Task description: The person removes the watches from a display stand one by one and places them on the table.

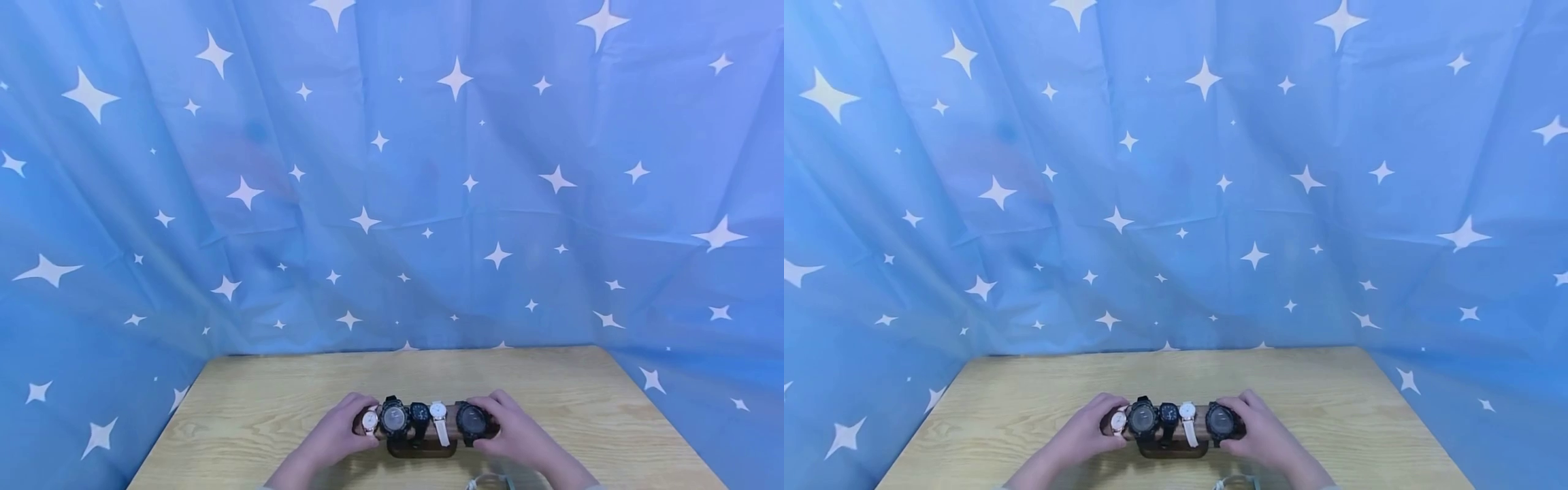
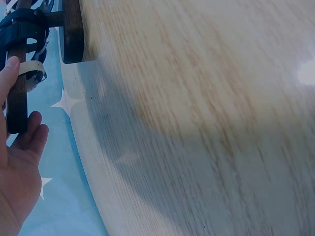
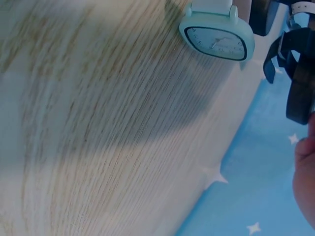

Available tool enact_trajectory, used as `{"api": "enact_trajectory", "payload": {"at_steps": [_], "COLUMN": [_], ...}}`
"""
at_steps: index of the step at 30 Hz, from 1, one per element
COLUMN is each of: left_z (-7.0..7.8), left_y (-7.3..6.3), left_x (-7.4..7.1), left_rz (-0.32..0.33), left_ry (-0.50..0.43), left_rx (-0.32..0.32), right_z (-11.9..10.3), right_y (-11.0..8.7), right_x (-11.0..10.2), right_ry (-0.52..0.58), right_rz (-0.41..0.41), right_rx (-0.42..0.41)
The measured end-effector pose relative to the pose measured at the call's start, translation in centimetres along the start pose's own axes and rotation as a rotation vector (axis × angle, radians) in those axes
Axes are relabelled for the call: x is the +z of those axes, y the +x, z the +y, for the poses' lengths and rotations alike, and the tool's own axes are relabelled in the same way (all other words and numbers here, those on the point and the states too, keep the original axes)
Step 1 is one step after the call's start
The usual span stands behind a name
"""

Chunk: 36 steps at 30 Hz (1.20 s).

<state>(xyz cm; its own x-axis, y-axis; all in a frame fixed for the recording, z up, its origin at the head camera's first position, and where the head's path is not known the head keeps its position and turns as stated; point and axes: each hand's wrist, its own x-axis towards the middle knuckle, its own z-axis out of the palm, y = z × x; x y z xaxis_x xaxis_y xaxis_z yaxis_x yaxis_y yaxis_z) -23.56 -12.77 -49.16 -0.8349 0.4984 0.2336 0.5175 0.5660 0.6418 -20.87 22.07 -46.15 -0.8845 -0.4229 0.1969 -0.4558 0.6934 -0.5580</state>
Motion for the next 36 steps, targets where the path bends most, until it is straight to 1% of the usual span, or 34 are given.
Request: {"api": "enact_trajectory", "payload": {"at_steps": [3, 7, 9, 13, 18, 22, 25, 31, 36], "left_z": [0.1, 0.2, 0.1, 0.2, 0.2, 0.0, -0.1, -0.1, -0.1], "left_y": [0.1, 0.2, 0.2, 0.2, 0.2, 0.1, 0.1, -0.1, -0.1], "left_x": [0.0, -0.1, 0.0, 0.0, 0.1, 0.2, 0.2, 0.3, 0.3], "left_rz": [0.003, -0.003, -0.005, -0.007, -0.003, 0.001, 0.004, 0.013, 0.01], "left_ry": [-0.001, -0.004, -0.005, -0.005, -0.006, -0.003, 0.001, 0.007, 0.004], "left_rx": [0.007, 0.009, 0.01, 0.01, 0.015, 0.02, 0.022, 0.035, 0.016], "right_z": [0.2, 0.4, 0.5, 0.9, 1.2, 1.1, 0.8, 0.3, 0.2], "right_y": [-0.2, -0.4, -0.5, -0.8, -1.2, -1.2, -1.0, -0.5, -0.3], "right_x": [-0.2, -0.3, -0.5, -0.7, -0.8, -0.7, -0.5, -0.4, -0.5], "right_ry": [0.014, 0.025, 0.032, 0.021, -0.004, -0.026, -0.035, -0.073, -0.076], "right_rz": [0.001, 0.004, -0.003, -0.003, 0.022, 0.037, 0.034, 0.013, 0.019], "right_rx": [0.013, 0.011, 0.025, 0.038, 0.028, 0.044, 0.045, 0.017, -0.007]}}
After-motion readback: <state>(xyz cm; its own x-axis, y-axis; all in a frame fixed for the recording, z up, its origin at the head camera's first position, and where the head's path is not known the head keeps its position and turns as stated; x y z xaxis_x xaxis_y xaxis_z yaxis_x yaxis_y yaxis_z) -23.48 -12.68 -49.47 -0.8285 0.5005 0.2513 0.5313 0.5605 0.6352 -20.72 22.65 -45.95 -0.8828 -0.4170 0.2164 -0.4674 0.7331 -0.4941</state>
